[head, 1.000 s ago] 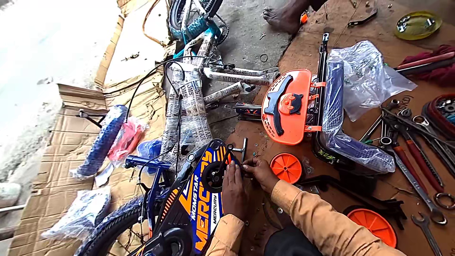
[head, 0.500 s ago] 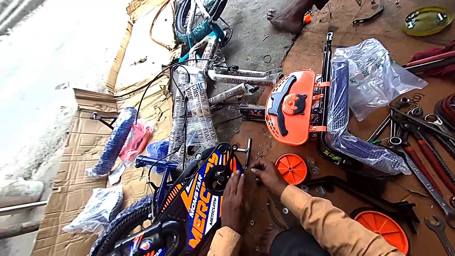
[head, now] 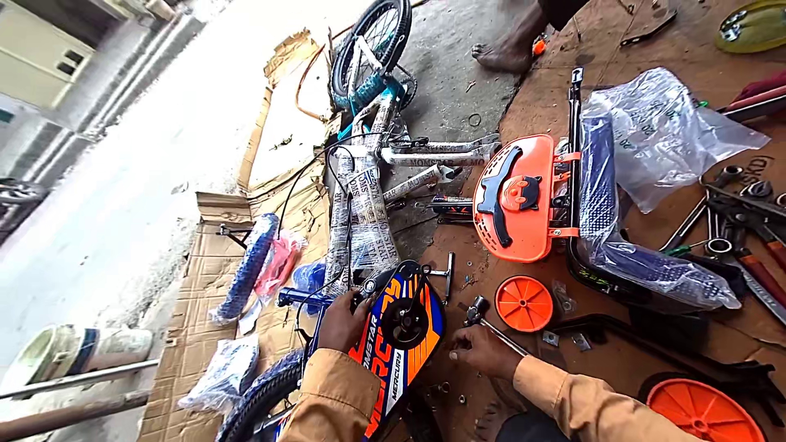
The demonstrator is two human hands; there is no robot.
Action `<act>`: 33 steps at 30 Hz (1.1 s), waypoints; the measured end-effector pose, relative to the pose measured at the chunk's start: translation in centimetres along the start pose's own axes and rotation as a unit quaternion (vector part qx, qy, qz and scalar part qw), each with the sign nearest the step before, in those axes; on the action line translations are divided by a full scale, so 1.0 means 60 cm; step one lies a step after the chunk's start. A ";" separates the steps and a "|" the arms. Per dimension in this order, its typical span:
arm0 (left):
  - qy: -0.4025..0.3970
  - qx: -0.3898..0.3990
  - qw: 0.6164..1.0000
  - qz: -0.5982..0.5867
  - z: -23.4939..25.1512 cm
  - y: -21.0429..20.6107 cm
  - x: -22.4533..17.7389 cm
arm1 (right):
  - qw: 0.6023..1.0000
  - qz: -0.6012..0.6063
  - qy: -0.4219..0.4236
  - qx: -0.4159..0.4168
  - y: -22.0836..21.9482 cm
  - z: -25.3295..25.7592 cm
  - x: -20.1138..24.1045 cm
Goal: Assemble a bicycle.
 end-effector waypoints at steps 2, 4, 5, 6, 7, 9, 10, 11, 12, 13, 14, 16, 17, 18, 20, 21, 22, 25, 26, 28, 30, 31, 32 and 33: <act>0.001 0.020 1.000 0.015 0.005 0.004 -0.009 | 0.999 0.047 0.010 0.003 -0.002 0.005 0.006; 0.009 0.030 0.999 0.041 0.005 0.011 -0.019 | 0.994 0.105 0.009 0.001 -0.002 0.009 0.012; 0.013 0.034 0.998 0.051 0.002 0.015 -0.024 | 0.991 0.136 0.003 0.000 -0.001 0.009 0.015; 0.013 0.041 0.997 0.059 0.000 0.017 -0.025 | 0.987 0.161 -0.012 0.001 0.001 0.008 0.018; 0.012 0.048 0.997 0.067 -0.003 0.016 -0.022 | 0.983 0.183 -0.034 0.001 0.002 0.005 0.019; 0.011 0.056 0.996 0.061 -0.011 0.012 -0.012 | 0.973 0.215 -0.081 -0.009 0.004 0.003 0.018; 0.011 0.053 0.997 0.048 -0.016 0.013 -0.010 | 0.967 0.235 -0.098 -0.015 0.006 0.003 0.016; 0.011 0.049 0.998 0.032 -0.019 0.014 -0.006 | 0.961 0.254 -0.108 -0.018 0.007 0.002 0.016; 0.010 0.046 0.999 0.010 -0.022 0.013 0.001 | 0.956 0.269 -0.113 -0.015 0.008 0.000 0.017; 0.010 0.046 0.999 -0.021 -0.023 0.012 0.012 | 0.954 0.278 -0.116 -0.012 0.009 0.000 0.016; 0.015 0.046 0.997 -0.064 -0.024 0.009 0.024 | 0.951 0.285 -0.119 -0.008 0.009 0.001 0.014; 0.039 0.042 0.985 -0.164 -0.024 0.002 0.041 | 0.942 0.311 -0.128 -0.013 0.010 0.003 0.010; 0.052 0.045 0.975 -0.212 -0.023 -0.001 0.042 | 0.937 0.323 -0.132 -0.020 0.010 0.005 0.008; 0.060 0.049 0.964 -0.254 -0.023 -0.003 0.040 | 0.934 0.332 -0.134 -0.025 0.009 0.007 0.007; 0.068 0.054 0.946 -0.313 -0.017 -0.005 0.030 | 0.932 0.337 -0.131 -0.028 0.011 0.009 0.007; 0.071 0.053 0.940 -0.329 -0.010 -0.008 0.028 | 0.933 0.335 -0.130 -0.027 0.012 0.009 0.009; 0.076 0.052 0.938 -0.336 -0.001 -0.010 0.028 | 0.934 0.332 -0.128 -0.026 0.013 0.009 0.010; 0.097 0.076 0.932 -0.340 0.017 0.001 0.013 | 0.939 0.321 -0.118 -0.028 0.011 0.006 0.009; 0.101 0.087 0.927 -0.350 0.022 0.003 0.011 | 0.940 0.319 -0.118 -0.032 0.010 0.005 0.010; 0.102 0.111 0.911 -0.385 0.027 0.003 0.011 | 0.939 0.320 -0.120 -0.044 0.008 0.004 0.015; 0.095 0.137 0.899 -0.404 0.030 0.002 0.012 | 0.937 0.323 -0.120 -0.056 0.007 0.005 0.020; 0.088 0.145 0.898 -0.407 0.032 0.002 0.013 | 0.938 0.321 -0.119 -0.059 0.006 0.004 0.020; 0.078 0.150 0.896 -0.410 0.033 0.001 0.014 | 0.940 0.316 -0.114 -0.062 0.006 0.004 0.020; 0.070 0.157 0.896 -0.408 0.035 0.001 0.017 | 0.944 0.306 -0.106 -0.067 0.006 0.003 0.020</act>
Point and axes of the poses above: each hand's wrist, its own z-axis towards the middle knuckle, its own y-axis out of the back of the hand, x = y × z, the point moved 2 cm from there along z, towards the middle knuckle, and after that the axes turned 1 degree about z, right-handed, at the moved point
